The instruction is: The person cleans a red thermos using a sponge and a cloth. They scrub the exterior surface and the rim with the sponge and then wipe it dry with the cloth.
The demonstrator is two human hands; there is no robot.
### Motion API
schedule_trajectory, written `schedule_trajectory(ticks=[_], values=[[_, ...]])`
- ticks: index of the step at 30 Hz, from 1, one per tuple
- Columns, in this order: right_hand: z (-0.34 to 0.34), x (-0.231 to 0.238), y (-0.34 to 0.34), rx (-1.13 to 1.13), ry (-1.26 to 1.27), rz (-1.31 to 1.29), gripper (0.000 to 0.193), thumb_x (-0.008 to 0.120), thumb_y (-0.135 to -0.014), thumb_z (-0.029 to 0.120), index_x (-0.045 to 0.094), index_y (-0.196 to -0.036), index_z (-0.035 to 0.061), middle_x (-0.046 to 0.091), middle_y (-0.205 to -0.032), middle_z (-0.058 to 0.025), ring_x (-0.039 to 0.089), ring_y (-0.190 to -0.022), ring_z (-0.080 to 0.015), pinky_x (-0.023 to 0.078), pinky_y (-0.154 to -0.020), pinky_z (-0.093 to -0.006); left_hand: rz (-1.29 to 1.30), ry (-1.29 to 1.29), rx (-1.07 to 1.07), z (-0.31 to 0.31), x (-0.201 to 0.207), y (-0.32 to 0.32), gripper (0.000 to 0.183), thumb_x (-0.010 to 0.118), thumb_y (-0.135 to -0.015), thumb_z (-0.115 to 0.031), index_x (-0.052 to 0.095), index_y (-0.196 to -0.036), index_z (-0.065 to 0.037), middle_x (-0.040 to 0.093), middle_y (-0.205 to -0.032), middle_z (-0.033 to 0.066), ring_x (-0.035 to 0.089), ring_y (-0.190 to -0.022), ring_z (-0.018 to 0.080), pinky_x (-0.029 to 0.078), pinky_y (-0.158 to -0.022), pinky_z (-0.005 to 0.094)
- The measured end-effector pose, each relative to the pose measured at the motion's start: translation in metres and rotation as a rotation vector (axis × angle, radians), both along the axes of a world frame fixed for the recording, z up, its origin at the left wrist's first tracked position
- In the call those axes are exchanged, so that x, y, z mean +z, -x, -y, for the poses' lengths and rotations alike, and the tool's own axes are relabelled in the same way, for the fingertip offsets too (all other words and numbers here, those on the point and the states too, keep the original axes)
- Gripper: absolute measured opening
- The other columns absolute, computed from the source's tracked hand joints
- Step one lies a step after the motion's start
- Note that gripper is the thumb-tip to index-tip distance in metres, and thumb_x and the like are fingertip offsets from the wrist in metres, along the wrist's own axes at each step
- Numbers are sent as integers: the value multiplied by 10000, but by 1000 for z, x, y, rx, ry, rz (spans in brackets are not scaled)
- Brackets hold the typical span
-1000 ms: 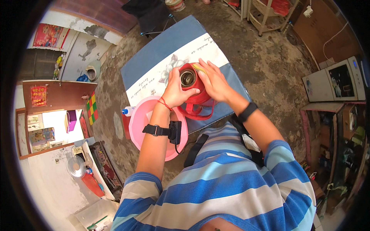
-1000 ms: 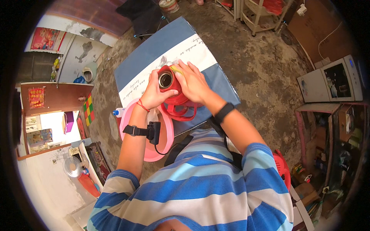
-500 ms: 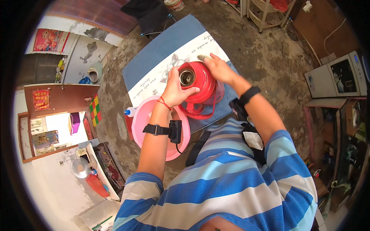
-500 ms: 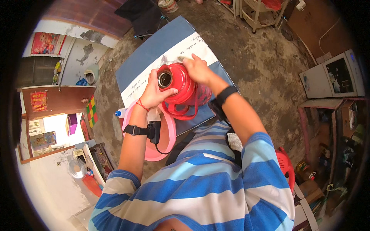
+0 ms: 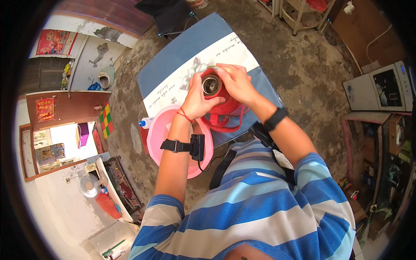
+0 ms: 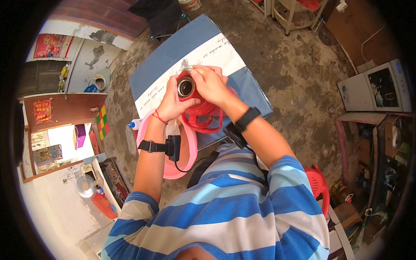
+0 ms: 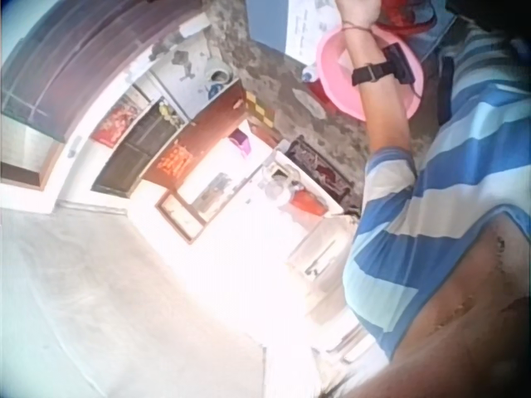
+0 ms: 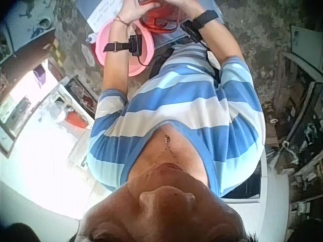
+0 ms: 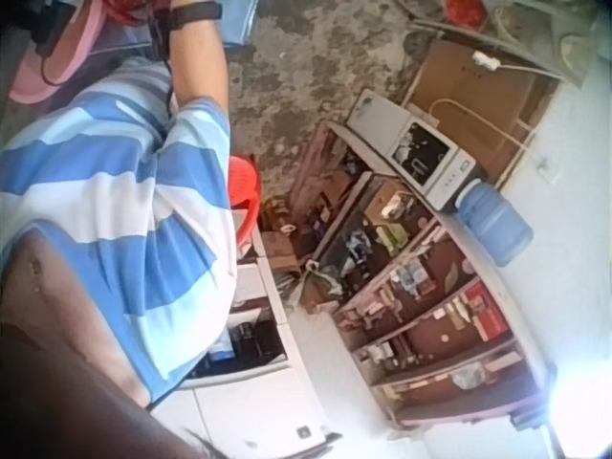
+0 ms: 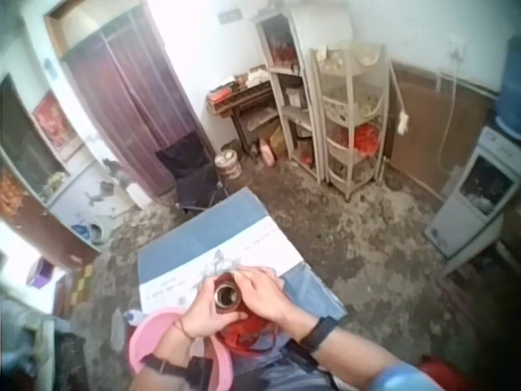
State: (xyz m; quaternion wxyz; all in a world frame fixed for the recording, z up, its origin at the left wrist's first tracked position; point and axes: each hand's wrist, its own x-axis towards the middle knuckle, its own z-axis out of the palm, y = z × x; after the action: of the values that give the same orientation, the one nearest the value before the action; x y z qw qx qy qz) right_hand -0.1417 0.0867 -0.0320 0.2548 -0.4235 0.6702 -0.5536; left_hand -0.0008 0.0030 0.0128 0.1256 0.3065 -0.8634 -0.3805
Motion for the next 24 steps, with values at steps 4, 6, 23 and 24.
schedule_trajectory(ticks=[4,6,23,24], values=[[-13,3,-11,31,-3,-21,359,470,-972,306,642,-1241,140,598,-1312,-66,428,-1242,-302,312,-1043,-466,0,3,15,1,-5,-5,780,879,-611,-163,433,-1236,-27,496,-1185,207,485,-1153,361,414,-1003,433],[-45,-1,-27,-47,61,-80,366,482,-968,278,627,-1252,98,581,-1333,-72,428,-1233,-319,313,-1042,-451,-16,10,0,1,-10,-7,783,880,-607,-159,433,-1238,-35,487,-1194,207,483,-1158,363,417,-1000,437],[-48,-18,-33,-71,163,-186,423,367,-1014,367,544,-1348,179,566,-1347,-68,395,-1263,-318,291,-1049,-481,21,19,7,-1,-7,-2,778,877,-625,-165,423,-1244,-34,484,-1208,211,494,-1158,369,423,-1008,431],[-43,-17,-29,-72,164,-185,423,367,-1014,367,544,-1348,179,566,-1347,-68,395,-1263,-318,291,-1049,-481,21,21,6,-1,-8,-2,778,877,-625,-165,423,-1244,-34,484,-1208,211,494,-1158,369,423,-1008,431]])
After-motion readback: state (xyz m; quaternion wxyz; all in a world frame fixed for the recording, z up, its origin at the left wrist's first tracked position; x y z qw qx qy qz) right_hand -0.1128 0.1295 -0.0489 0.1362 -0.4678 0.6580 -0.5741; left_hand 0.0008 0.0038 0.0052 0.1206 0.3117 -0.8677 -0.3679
